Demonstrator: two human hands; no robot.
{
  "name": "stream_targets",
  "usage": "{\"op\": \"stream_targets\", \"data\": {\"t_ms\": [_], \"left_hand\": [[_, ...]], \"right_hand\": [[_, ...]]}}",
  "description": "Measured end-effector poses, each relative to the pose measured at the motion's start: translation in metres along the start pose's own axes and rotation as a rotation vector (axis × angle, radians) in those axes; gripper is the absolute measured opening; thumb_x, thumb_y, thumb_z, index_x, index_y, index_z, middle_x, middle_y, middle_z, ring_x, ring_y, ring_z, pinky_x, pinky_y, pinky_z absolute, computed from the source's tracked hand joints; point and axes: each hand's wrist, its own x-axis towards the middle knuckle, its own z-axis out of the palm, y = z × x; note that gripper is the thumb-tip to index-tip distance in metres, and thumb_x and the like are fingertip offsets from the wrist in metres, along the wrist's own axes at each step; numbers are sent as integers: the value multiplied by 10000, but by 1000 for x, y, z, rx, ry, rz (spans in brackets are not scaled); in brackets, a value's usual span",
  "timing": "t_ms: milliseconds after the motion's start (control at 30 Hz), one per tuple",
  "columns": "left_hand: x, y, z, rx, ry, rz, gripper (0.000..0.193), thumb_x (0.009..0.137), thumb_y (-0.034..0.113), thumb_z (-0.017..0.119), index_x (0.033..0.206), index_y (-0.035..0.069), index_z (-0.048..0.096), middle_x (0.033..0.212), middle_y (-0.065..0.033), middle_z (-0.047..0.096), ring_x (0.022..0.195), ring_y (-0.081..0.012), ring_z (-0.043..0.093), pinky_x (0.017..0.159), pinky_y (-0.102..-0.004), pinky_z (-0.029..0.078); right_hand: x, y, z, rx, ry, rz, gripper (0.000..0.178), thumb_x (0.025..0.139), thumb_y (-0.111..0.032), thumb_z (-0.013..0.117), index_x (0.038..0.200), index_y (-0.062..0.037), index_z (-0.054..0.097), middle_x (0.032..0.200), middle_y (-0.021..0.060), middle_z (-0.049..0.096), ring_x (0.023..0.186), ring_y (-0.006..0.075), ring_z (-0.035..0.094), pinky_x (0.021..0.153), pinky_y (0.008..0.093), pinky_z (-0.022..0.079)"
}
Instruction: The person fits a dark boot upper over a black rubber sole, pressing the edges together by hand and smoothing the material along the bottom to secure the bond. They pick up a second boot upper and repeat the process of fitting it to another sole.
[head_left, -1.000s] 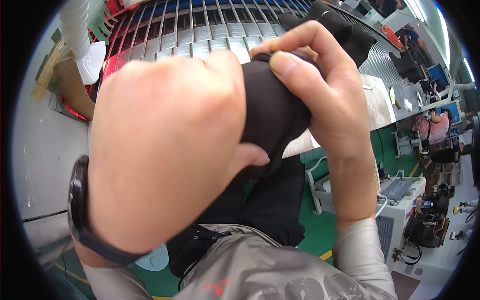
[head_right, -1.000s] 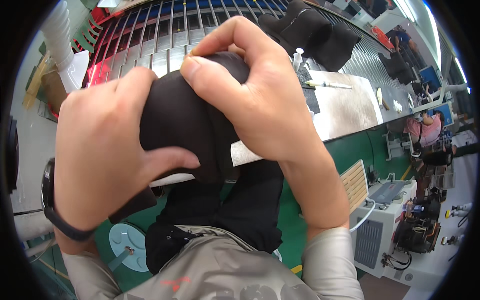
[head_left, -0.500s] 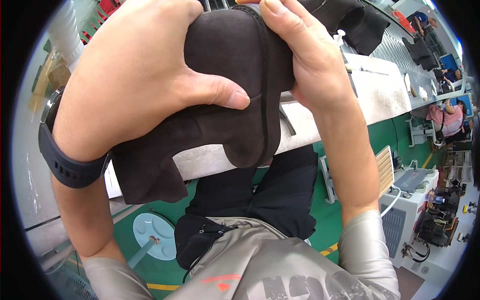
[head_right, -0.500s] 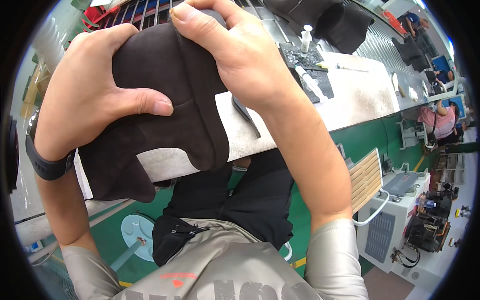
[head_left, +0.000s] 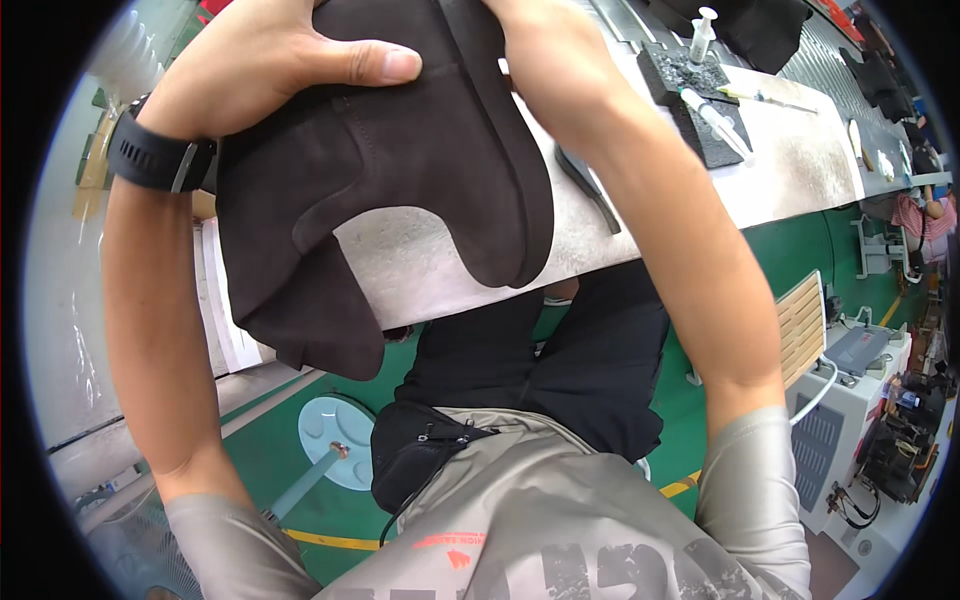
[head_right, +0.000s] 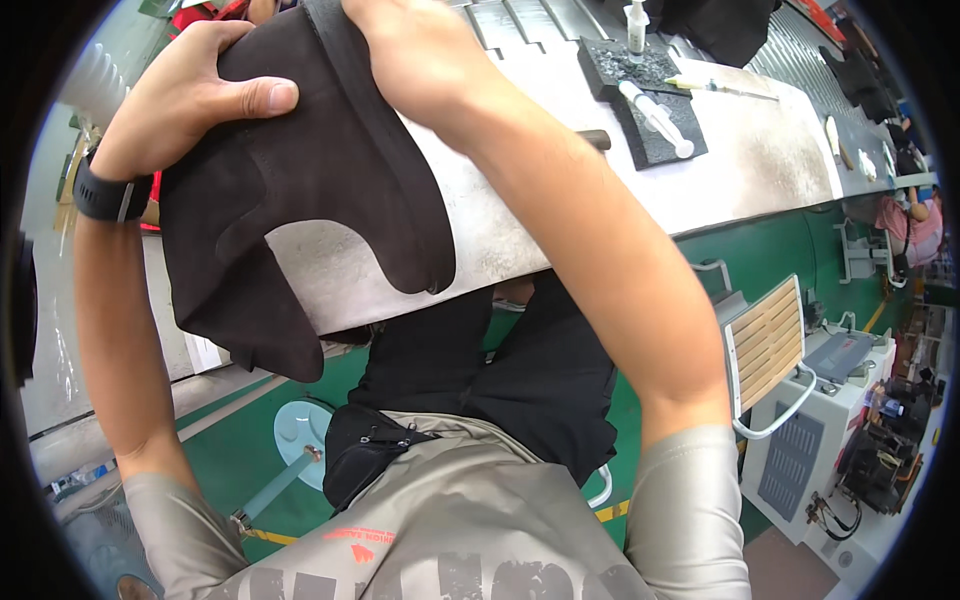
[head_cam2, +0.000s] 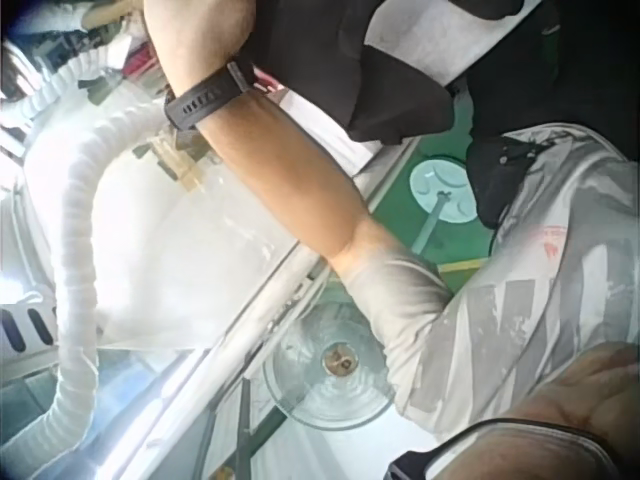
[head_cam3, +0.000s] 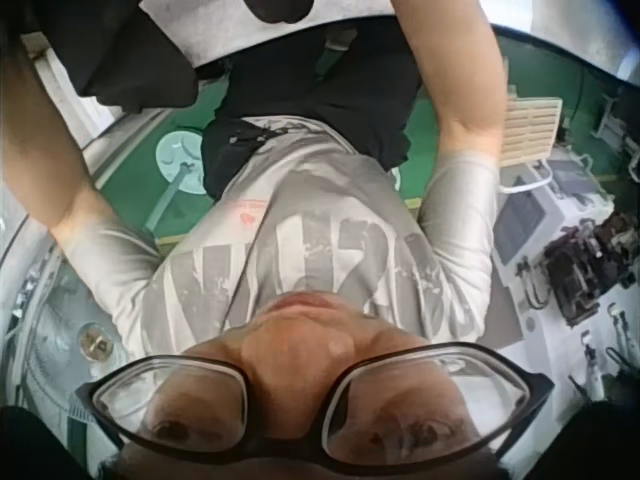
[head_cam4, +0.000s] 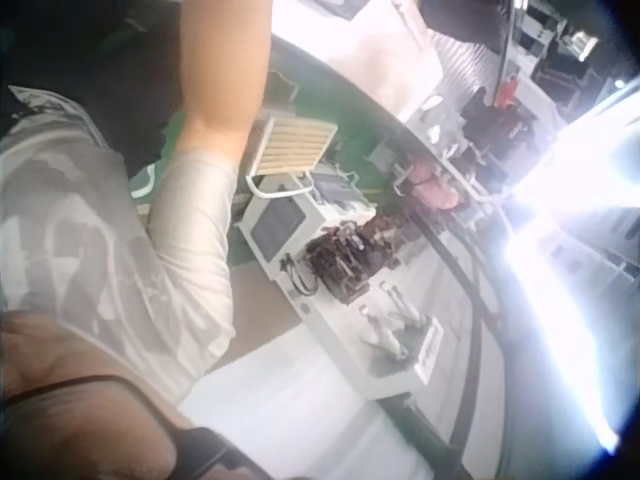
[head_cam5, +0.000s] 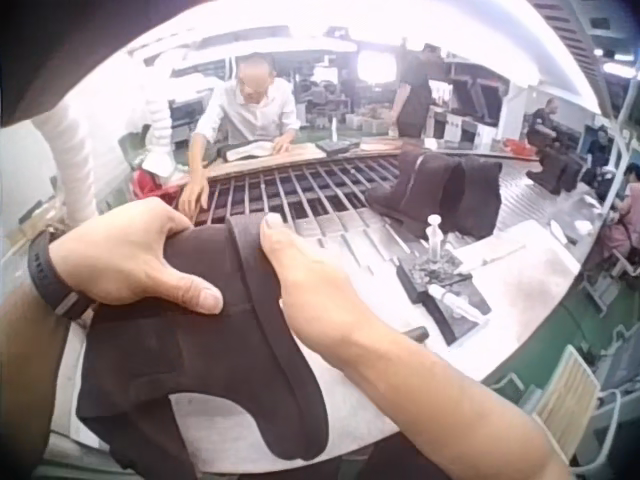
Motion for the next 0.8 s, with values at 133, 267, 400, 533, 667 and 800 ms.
{"op": "stream_targets", "data": {"t_ms": [133,267,400,533,667,800], "left_hand": [[4,-24,6,-143,-75,-96,772,885,536,880,1215,-136,690,1015,-115,760,904,-161,743,827,-298,600],[-4,-31,7,-160,-50,-140,772,892,513,882,1246,-141,676,1062,-120,758,929,-155,742,853,-288,596],[-6,-31,10,-209,-23,-140,755,900,468,887,1287,-137,653,1107,-129,753,949,-151,738,869,-279,591],[-8,-25,10,-218,-2,-112,706,899,436,891,1275,-118,665,1099,-118,755,945,-147,735,852,-277,591],[-25,2,5,-95,72,-150,644,873,425,908,1188,-97,700,1012,-103,757,878,-146,723,802,-299,588],[-55,52,3,124,262,-52,621,729,360,977,1083,-76,711,877,-116,750,828,-162,712,789,-345,581]], "right_hand": [[-68,-1,2,213,-67,213,578,1170,-481,444,1218,34,704,1160,94,748,1103,152,645,1001,356,508],[-82,8,0,165,-136,217,546,1192,-446,412,1267,8,707,1119,41,742,1045,138,621,978,330,505],[-86,-1,3,308,-126,199,538,1192,-436,423,1141,15,712,1054,32,732,994,134,619,936,345,511],[-77,10,-7,49,-257,43,473,1180,-349,453,1184,44,717,969,165,749,925,280,702,886,415,539],[-80,-11,-6,-281,-182,-141,382,1143,-247,517,1210,83,698,953,272,724,914,442,709,863,469,549],[-102,-20,-26,-276,-176,-218,390,1109,-186,593,1295,151,653,1069,294,746,1079,449,729,956,456,560]]}}
